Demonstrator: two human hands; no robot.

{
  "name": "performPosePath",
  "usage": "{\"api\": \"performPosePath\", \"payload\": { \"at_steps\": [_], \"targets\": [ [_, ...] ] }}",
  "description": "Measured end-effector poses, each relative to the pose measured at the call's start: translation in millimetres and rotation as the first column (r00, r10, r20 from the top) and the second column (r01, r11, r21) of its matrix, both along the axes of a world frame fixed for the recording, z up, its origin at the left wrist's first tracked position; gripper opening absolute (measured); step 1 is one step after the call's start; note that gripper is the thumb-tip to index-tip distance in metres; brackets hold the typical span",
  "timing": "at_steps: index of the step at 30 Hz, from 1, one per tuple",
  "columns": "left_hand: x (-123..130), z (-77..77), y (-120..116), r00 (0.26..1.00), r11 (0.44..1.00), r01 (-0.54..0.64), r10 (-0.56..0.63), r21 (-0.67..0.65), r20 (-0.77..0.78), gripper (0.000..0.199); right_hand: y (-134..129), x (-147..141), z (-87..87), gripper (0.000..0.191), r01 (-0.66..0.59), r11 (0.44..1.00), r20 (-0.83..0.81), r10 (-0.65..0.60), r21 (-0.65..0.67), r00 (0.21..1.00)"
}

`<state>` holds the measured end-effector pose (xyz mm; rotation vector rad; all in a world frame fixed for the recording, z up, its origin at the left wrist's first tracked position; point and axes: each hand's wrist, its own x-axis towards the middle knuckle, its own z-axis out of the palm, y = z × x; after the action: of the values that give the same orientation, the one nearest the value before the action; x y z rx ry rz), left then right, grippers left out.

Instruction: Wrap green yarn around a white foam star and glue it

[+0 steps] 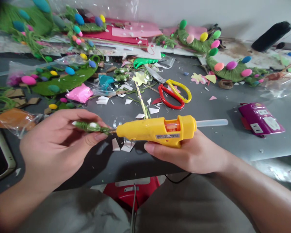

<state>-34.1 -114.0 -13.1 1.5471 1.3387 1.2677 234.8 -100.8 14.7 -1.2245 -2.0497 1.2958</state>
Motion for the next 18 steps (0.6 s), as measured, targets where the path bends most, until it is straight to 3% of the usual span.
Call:
{"api": "performPosePath", "payload": {
  "at_steps": [3,5,8,12,15,18],
  "targets": [
    [-1.2,1.6,-0.1,1.000,1.000,-0.011,0.011,-0.006,-0.016,0.032,-2.0,8.7,2.7,0.005,0.050,0.996,0.055,-0.054,0.080,0.997],
    [-1.7,3.1,0.0,1.000,1.000,-0.012,0.011,-0.010,-0.029,0.030,-0.9,18.7,3.8,0.009,0.174,0.969,0.095,-0.192,0.175,0.977],
    [-1.9,3.9,-0.3,0.999,1.000,0.000,-0.001,-0.015,-0.035,0.030,7.8,39.2,4.0,0.024,0.399,0.849,0.192,-0.480,0.345,0.856],
    [-2.3,0.7,-1.5,1.000,0.999,0.015,-0.015,-0.028,0.006,0.029,27.5,76.9,-1.9,0.035,0.595,0.619,0.272,-0.775,0.513,0.571],
    [-2.7,-2.6,-1.0,0.996,0.998,0.051,-0.048,-0.044,0.069,0.031,38.8,110.4,-15.3,0.036,0.686,0.493,0.311,-0.870,0.535,0.382],
    [-2.8,-4.6,0.9,0.994,0.998,0.055,-0.051,-0.038,0.098,0.029,43.2,136.1,-31.0,0.033,0.722,0.465,0.307,-0.884,0.512,0.351]
  ]
}}
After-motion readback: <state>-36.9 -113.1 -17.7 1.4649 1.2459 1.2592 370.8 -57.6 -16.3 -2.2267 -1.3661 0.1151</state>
